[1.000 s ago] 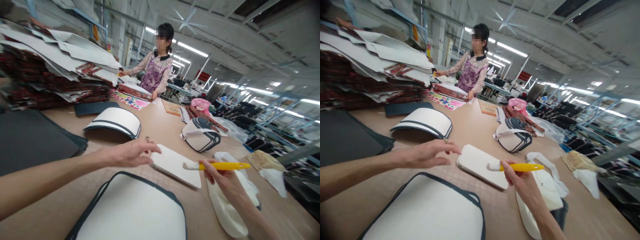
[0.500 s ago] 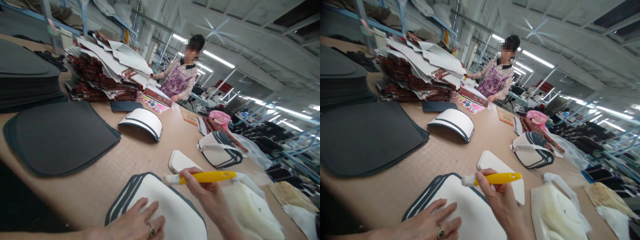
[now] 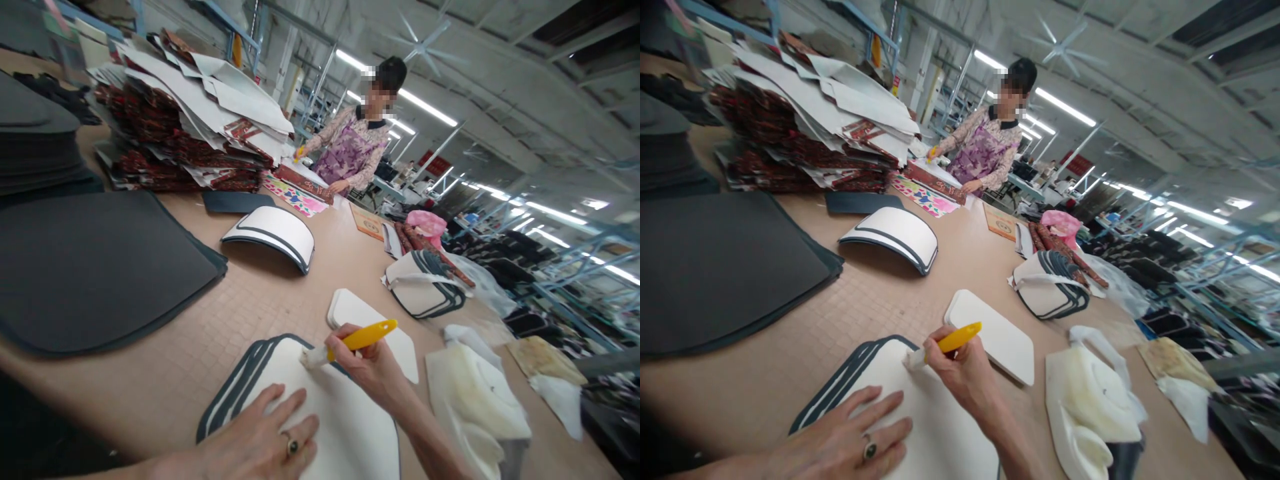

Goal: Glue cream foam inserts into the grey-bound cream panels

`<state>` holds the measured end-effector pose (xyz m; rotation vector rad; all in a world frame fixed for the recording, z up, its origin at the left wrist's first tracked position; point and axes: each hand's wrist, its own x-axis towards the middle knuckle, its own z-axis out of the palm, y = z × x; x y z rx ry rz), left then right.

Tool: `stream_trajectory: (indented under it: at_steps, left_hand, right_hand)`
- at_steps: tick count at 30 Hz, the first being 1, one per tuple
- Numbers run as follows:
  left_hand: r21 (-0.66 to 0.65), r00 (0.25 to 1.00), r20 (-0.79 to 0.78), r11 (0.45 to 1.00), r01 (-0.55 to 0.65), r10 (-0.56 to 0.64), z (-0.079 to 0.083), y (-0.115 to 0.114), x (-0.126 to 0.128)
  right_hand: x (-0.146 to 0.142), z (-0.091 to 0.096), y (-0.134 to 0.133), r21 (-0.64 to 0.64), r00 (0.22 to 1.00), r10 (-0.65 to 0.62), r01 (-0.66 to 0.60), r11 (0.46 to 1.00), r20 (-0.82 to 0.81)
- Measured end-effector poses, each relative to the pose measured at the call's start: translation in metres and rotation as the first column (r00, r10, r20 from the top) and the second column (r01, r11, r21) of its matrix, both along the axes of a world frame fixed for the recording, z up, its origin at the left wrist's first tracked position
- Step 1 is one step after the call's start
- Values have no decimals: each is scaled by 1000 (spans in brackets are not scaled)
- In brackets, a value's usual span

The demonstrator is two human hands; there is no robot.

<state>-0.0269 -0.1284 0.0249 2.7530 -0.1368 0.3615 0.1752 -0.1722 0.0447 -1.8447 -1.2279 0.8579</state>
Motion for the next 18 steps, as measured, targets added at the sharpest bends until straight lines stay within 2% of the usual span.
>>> stream_trajectory:
  at_steps: [5, 9, 11, 14, 17, 18]
  left_hand:
    - [-38, 995, -84, 998, 58, -61, 0, 4, 0]
    - [-119, 978, -186, 990, 70, -91, -17, 2, 0]
    - [-165, 978, -188, 985, 55, -86, -26, 1, -5]
    - [-245, 983, -165, 969, 35, -77, -31, 5, -14]
    - [-358, 981, -175, 933, 13, -81, -23, 20, -13]
    - [-413, 980, -182, 911, -5, -77, -19, 27, -9]
  right_hand:
    - [39, 4, -60, -35, 986, -147, 150, 988, 83]
    - [69, -5, -111, -31, 941, -309, 316, 948, 139]
    - [77, -8, -130, -33, 912, -379, 388, 921, 156]
    - [72, -2, -144, 11, 868, -468, 473, 881, 168]
    - [43, 15, -135, 141, 826, -542, 525, 840, 156]
    - [30, 22, -128, 159, 829, -536, 515, 842, 156]
